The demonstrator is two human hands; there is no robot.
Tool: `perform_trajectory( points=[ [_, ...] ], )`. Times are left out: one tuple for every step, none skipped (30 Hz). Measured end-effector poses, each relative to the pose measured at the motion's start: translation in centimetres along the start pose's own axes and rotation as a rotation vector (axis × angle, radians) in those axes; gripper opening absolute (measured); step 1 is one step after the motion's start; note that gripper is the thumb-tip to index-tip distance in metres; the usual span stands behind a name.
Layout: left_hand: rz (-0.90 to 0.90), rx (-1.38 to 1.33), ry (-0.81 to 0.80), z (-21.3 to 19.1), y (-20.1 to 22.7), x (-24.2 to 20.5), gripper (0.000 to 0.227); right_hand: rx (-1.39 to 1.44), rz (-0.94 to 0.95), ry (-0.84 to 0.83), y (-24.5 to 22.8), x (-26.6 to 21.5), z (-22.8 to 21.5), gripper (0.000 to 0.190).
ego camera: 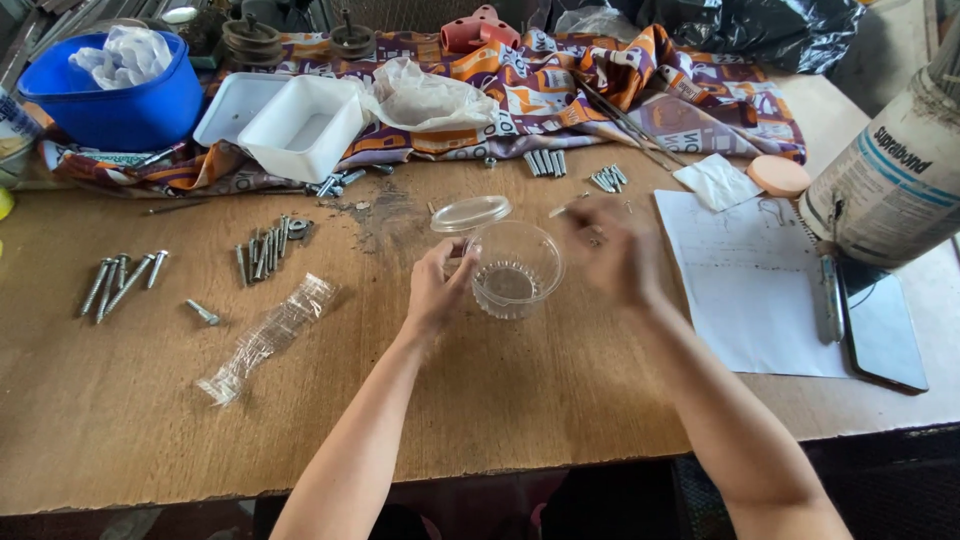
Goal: Gathering, aligning, and wrapping bundles of thin metal rods with plastic film on a workshop table.
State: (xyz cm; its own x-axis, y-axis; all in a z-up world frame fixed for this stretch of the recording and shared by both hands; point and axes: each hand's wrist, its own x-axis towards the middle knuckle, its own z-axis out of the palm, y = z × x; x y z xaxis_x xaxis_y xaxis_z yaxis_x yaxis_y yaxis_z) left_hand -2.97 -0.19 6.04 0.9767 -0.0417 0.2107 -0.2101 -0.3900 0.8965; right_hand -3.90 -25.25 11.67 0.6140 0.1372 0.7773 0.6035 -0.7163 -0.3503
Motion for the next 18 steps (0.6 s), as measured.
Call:
perform_trajectory(
  points=[
    [-0.001, 0.003, -0.001, 0.2, -0.3, 0.1, 0.041, 0.003, 0.003, 0.001, -1.8, -0.1, 0.5, 0.018],
    [0.018, -0.005, 0.001, 0.3, -0.7, 0.1, 0.036, 0.063, -0.092, -0.041, -3.6, -0.2, 1.0, 0.017],
    [0.038, -0.014, 0.003, 0.6, -1.0, 0.1, 0.032, 0.122, -0.187, -0.084, -5.4, -0.4, 1.4, 0.017],
    [0.036, -0.012, 0.001, 0.7, -1.3, 0.1, 0.032, 0.123, -0.184, -0.083, -5.8, -0.5, 1.4, 0.017],
    [0.049, -0.015, 0.005, 0.9, -1.5, 0.2, 0.031, 0.195, -0.188, -0.18, -6.1, -0.6, 1.3, 0.015],
    [0.061, -0.017, 0.01, 1.0, -1.7, 0.4, 0.029, 0.268, -0.191, -0.278, -6.4, -0.6, 1.3, 0.014],
    [0.063, -0.018, 0.011, 0.9, -1.6, 0.4, 0.029, 0.267, -0.193, -0.278, -6.0, -0.6, 1.4, 0.014],
    [0.039, -0.02, 0.007, 0.9, -1.5, 0.4, 0.028, 0.286, -0.174, -0.234, -5.7, -0.6, 1.5, 0.013],
    [0.013, -0.023, 0.003, 0.8, -1.4, 0.4, 0.027, 0.305, -0.154, -0.191, -5.4, -0.7, 1.6, 0.013],
    [0.013, -0.025, 0.004, 0.6, -0.5, 0.0, 0.027, 0.304, -0.155, -0.193, -3.5, -0.7, 1.8, 0.013],
    [-0.012, -0.028, 0.001, 0.3, 0.4, -0.4, 0.029, 0.281, -0.138, -0.127, -1.7, -0.9, 2.0, 0.007],
    [-0.037, -0.031, -0.001, 0.0, 1.3, -0.9, 0.03, 0.257, -0.12, -0.061, 0.1, -1.0, 2.3, 0.009],
    [-0.037, -0.031, -0.001, 0.3, 0.8, -0.7, 0.03, 0.257, -0.119, -0.061, 1.3, -0.7, 1.8, 0.009],
    [-0.045, -0.038, 0.002, 0.6, 0.4, -0.5, 0.029, 0.061, -0.071, 0.035, 2.5, -0.3, 1.4, 0.007],
    [-0.052, -0.045, 0.008, 0.9, 0.1, -0.3, 0.028, -0.134, -0.026, 0.132, 3.8, 0.2, 0.9, 0.009],
    [-0.051, -0.045, 0.011, 1.0, -0.2, -0.3, 0.028, -0.134, -0.028, 0.134, 7.2, -0.5, 1.5, 0.009],
    [-0.051, -0.048, 0.008, 1.1, -0.5, -0.4, 0.028, -0.203, 0.019, 0.166, 10.7, -1.2, 2.0, 0.012],
    [-0.051, -0.052, 0.006, 1.3, -0.9, -0.4, 0.027, -0.272, 0.067, 0.199, 14.2, -1.9, 2.5, 0.014]
  ],
)
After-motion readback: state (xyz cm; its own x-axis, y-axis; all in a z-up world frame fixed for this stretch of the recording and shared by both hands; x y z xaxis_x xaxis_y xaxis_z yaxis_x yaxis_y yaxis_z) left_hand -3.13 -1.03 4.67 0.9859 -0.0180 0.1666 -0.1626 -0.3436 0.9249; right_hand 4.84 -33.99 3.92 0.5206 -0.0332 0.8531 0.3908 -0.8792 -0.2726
